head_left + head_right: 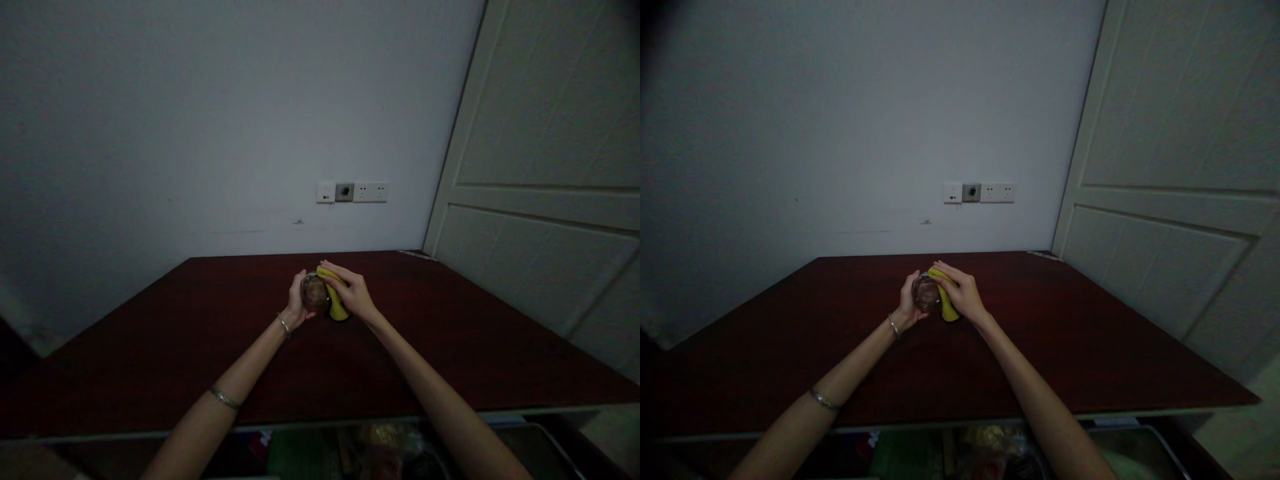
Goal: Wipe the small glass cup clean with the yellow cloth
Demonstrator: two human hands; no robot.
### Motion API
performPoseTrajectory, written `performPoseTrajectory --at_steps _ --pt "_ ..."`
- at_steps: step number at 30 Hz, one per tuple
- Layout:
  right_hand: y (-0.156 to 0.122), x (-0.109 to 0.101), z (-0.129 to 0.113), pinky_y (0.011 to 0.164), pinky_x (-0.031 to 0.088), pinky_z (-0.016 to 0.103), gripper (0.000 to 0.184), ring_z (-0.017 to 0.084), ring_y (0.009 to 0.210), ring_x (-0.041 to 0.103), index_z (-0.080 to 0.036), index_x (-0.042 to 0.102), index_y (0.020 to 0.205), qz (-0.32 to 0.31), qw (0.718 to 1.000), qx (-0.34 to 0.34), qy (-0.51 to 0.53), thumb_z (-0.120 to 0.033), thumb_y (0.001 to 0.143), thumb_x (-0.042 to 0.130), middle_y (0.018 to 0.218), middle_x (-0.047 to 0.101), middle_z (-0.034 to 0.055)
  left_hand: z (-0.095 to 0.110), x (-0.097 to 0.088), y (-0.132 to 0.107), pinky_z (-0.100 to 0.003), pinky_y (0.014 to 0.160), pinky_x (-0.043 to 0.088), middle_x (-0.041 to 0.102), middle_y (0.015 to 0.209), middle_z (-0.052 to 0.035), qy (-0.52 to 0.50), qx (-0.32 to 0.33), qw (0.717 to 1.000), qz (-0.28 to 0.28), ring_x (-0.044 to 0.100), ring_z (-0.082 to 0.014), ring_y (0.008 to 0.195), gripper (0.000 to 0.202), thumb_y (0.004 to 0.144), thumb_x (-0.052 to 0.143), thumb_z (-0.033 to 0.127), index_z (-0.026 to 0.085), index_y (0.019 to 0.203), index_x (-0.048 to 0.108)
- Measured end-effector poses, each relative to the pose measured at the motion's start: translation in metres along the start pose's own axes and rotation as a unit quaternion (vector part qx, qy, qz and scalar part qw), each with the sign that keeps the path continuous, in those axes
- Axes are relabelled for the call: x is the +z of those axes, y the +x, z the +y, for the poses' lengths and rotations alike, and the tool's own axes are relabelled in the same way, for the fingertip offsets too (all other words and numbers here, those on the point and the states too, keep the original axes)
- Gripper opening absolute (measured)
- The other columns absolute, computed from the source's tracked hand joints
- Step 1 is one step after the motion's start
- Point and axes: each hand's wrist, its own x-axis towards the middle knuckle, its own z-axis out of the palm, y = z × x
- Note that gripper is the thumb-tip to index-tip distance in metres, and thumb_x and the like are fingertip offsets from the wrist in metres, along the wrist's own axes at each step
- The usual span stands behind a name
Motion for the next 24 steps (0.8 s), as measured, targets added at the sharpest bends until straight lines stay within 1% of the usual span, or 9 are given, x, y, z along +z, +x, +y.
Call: performPoseTrajectory --at_steps 4,7,12,18,21,24 --pt "-0.004 0.006 0.010 0.100 0.040 0.041 0.031 0.021 0.110 0.055 -0.024 0.062 0.110 0.022 0.999 0.035 0.018 -0.032 0.080 0.055 0.117 0.061 0.0034 -0.006 -0.004 0.000 -0.020 0.025 0.016 0.052 0.048 -0.0021 -0.038 -0.027 0.999 -0.017 0.039 -0.0100 0.028 0.056 0.072 0.035 0.065 0.014 0.069 0.057" --pt "-0.008 0.011 0.011 0.099 0.041 0.042 0.030 0.021 0.108 0.057 -0.025 0.062 0.109 0.038 0.998 0.038 0.010 -0.031 0.080 0.055 0.115 0.062 0.0033 -0.010 -0.007 -0.001 -0.020 0.026 0.016 0.051 0.046 -0.0024 -0.054 -0.034 0.998 -0.009 0.035 -0.0093 0.027 0.056 0.072 0.034 0.065 0.014 0.065 0.056" --pt "-0.013 0.017 0.011 0.098 0.043 0.040 0.030 0.020 0.108 0.057 -0.025 0.062 0.109 0.053 0.998 0.034 -0.008 -0.029 0.081 0.054 0.115 0.061 0.0027 -0.012 -0.012 0.001 -0.019 0.027 0.017 0.057 0.052 -0.0060 -0.082 -0.039 0.996 0.005 0.036 -0.0095 0.030 0.056 0.073 0.029 0.063 0.014 0.068 0.056" --pt "-0.016 0.013 0.016 0.093 0.047 0.040 0.028 0.021 0.102 0.061 -0.026 0.063 0.107 0.044 0.997 0.008 -0.055 -0.027 0.081 0.054 0.111 0.064 0.0027 -0.014 -0.015 0.002 -0.019 0.028 0.017 0.058 0.055 -0.0091 -0.087 -0.059 0.994 0.001 0.036 -0.0096 0.030 0.061 0.075 0.024 0.062 0.013 0.073 0.059" --pt "-0.018 0.012 0.015 0.094 0.047 0.039 0.028 0.021 0.103 0.060 -0.026 0.063 0.107 0.043 0.997 -0.015 -0.062 -0.025 0.081 0.055 0.112 0.064 0.0031 -0.014 -0.016 0.002 -0.018 0.028 0.018 0.058 0.055 -0.0093 -0.094 -0.058 0.994 -0.005 0.036 -0.0095 0.031 0.061 0.075 0.024 0.062 0.012 0.075 0.059" --pt "-0.020 0.011 0.013 0.095 0.047 0.038 0.029 0.020 0.106 0.059 -0.024 0.063 0.109 0.034 0.997 -0.038 -0.063 -0.023 0.081 0.055 0.113 0.063 0.0039 -0.013 -0.019 0.003 -0.017 0.028 0.017 0.058 0.058 -0.0092 -0.113 -0.048 0.992 -0.014 0.036 -0.0090 0.032 0.058 0.076 0.026 0.059 0.012 0.077 0.060"
